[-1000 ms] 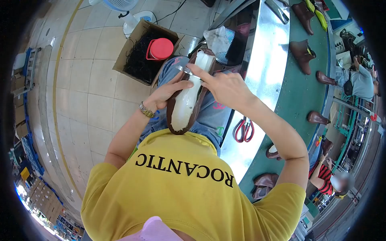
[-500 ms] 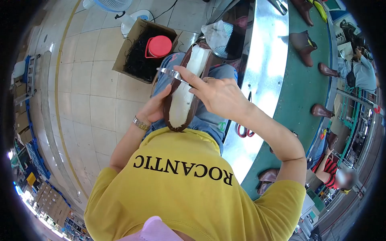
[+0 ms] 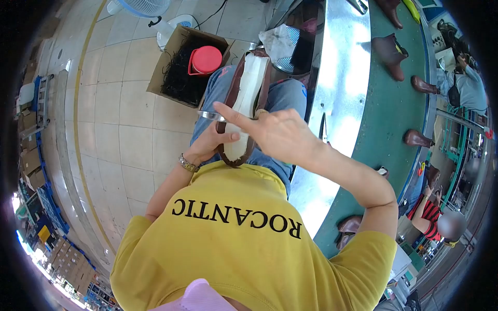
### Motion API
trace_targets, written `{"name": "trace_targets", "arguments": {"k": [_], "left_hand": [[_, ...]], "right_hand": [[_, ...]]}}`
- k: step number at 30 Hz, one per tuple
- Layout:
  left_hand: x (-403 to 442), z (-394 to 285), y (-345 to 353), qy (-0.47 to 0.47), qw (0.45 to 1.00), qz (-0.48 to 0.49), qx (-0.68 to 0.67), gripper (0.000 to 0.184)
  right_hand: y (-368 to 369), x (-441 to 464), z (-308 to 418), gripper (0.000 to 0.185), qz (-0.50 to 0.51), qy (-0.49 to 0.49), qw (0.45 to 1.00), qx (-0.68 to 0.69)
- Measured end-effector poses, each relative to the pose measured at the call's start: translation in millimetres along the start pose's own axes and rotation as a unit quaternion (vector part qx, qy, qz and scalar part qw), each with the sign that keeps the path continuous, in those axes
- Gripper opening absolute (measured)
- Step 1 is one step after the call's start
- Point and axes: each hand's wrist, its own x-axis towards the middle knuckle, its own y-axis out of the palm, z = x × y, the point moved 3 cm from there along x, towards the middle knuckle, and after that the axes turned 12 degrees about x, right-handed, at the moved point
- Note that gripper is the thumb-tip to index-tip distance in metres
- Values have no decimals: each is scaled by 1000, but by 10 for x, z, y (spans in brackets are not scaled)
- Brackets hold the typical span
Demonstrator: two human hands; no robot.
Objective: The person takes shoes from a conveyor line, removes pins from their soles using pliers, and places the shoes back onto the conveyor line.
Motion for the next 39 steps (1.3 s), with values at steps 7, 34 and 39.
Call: {"name": "trace_targets", "arguments": {"k": [7,34,39], "left_hand": [[-108,188,-21,-17,997,37,63,53],[1939,-1599,719,257,740,160,601,47],[2056,-1543,731,274,648,-58,709,33]], "right_hand": [[211,-145,145,82,19,-16,1000,-15],[269,-1199,-1048,65,-235,364,797,422],[152,-1091,-1212,62,-244,327,738,537]]}}
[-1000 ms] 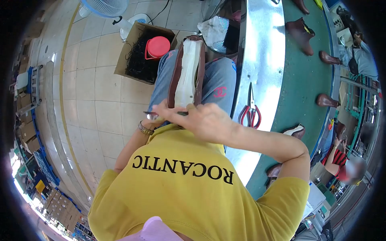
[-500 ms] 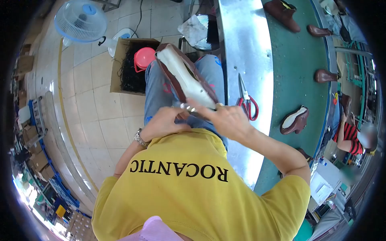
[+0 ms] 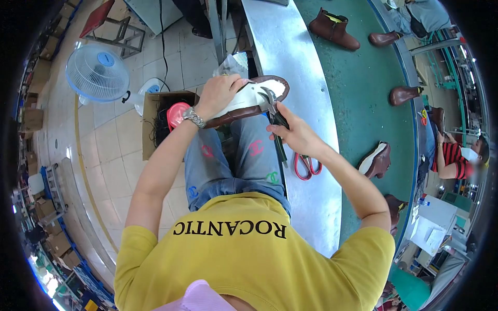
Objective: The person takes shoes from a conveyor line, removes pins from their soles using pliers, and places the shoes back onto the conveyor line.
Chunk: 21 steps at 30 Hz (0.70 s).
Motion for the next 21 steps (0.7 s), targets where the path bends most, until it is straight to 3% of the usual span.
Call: {"name": "trace_targets", "arguments": {"k": [2,5,8,11,12,13,16,19,21], "left_hand": [[32,20,61,-29,998,-40,25,35],[56,82,-72,-69,992,86,-65,46],[-310,-60,-177,21,988,113,-105,74],[-707,-339,-9,70,994,-39,72,105],[-755,-468,-50,36,997,-3,70,117],[-795,-488,-31,42,996,-22,69,114],[-867,-497,33,63,994,-71,59,104],[-890,-518,39,79,991,-93,50,94],[-924,-536,47,81,989,-109,50,87]], "right_hand": [[22,52,125,59,15,23,999,41],[7,176,304,60,97,60,993,-29],[-36,245,426,51,131,88,986,-58],[-20,353,441,48,153,145,975,-69],[27,300,536,49,156,167,971,-74],[53,238,613,50,161,188,966,-81],[200,-25,511,52,68,99,983,-142],[242,-45,0,54,-9,-95,962,-256],[288,-108,-56,53,-34,-126,960,-247]]}}
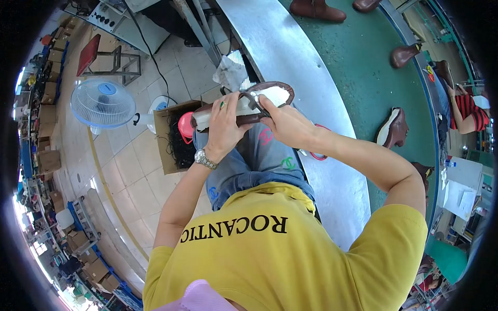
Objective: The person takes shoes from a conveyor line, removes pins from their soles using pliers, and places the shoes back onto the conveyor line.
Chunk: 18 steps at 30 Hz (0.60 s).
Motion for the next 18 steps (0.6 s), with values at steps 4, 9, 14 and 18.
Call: {"name": "trace_targets", "arguments": {"k": [4,9,14,18], "left_hand": [[-20,2,24,5,1000,-11,-2,85],[-98,10,36,23,999,-26,19,84],[-135,72,122,64,995,-41,72,86],[-126,104,206,77,986,-70,131,81]], "right_hand": [[-20,-43,12,54,-11,-14,1000,-15],[-157,-25,78,52,31,-41,993,-105],[-277,71,227,54,54,-83,932,-348],[-459,198,526,57,80,-52,952,-290]]}}
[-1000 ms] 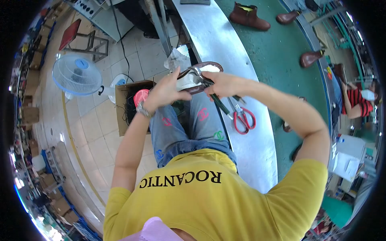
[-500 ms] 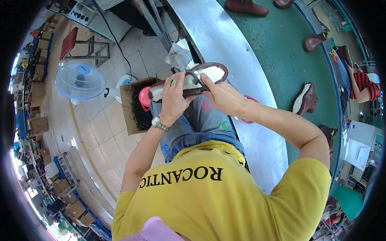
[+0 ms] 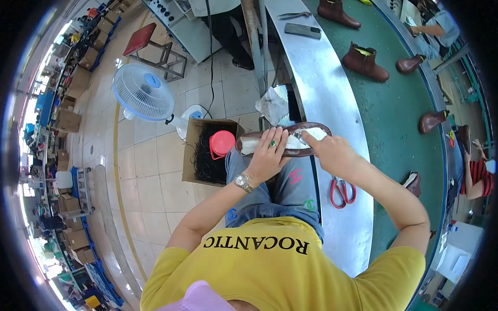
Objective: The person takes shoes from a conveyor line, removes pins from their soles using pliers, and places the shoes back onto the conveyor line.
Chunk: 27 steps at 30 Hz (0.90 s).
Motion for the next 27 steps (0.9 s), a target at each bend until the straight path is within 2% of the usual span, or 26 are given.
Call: {"name": "trace_targets", "arguments": {"k": [2,3,6,8,9,12,13,17,20,22,24,26,27], "left_hand": [[16,8,10,-12,1000,-11,4,80],[6,-18,16,-15,1000,-11,1,79],[20,-29,-9,-19,1000,0,6,78],[28,-35,-17,-9,999,12,39,78],[25,-41,-26,-11,999,12,29,78],[54,-37,-6,-23,1000,-3,10,78],[51,-52,2,-25,1000,-1,10,78],[63,-47,1,-30,999,5,32,78],[64,-52,-19,-42,999,6,30,77],[54,-51,24,-64,998,-16,-16,76],[67,-55,-9,-43,998,-36,38,59],[67,-66,-11,-36,996,-43,67,59],[55,-59,22,-36,997,-16,64,61]], "right_hand": [[-205,29,73,58,-31,-18,997,72],[-216,72,58,61,-103,-48,982,152],[170,269,-29,62,-280,-9,941,190],[486,261,-197,62,-116,55,981,146],[342,217,-173,61,-102,23,988,114],[-13,139,-7,62,-165,7,971,172],[-3,170,-20,63,-233,2,944,234],[569,272,-326,58,-206,42,971,110],[76,177,-189,67,-75,84,974,196],[111,205,-231,67,-207,51,937,278],[202,248,-254,65,-220,146,919,292],[520,263,-472,65,-173,82,968,164],[392,253,-441,66,-118,90,968,204]]}}
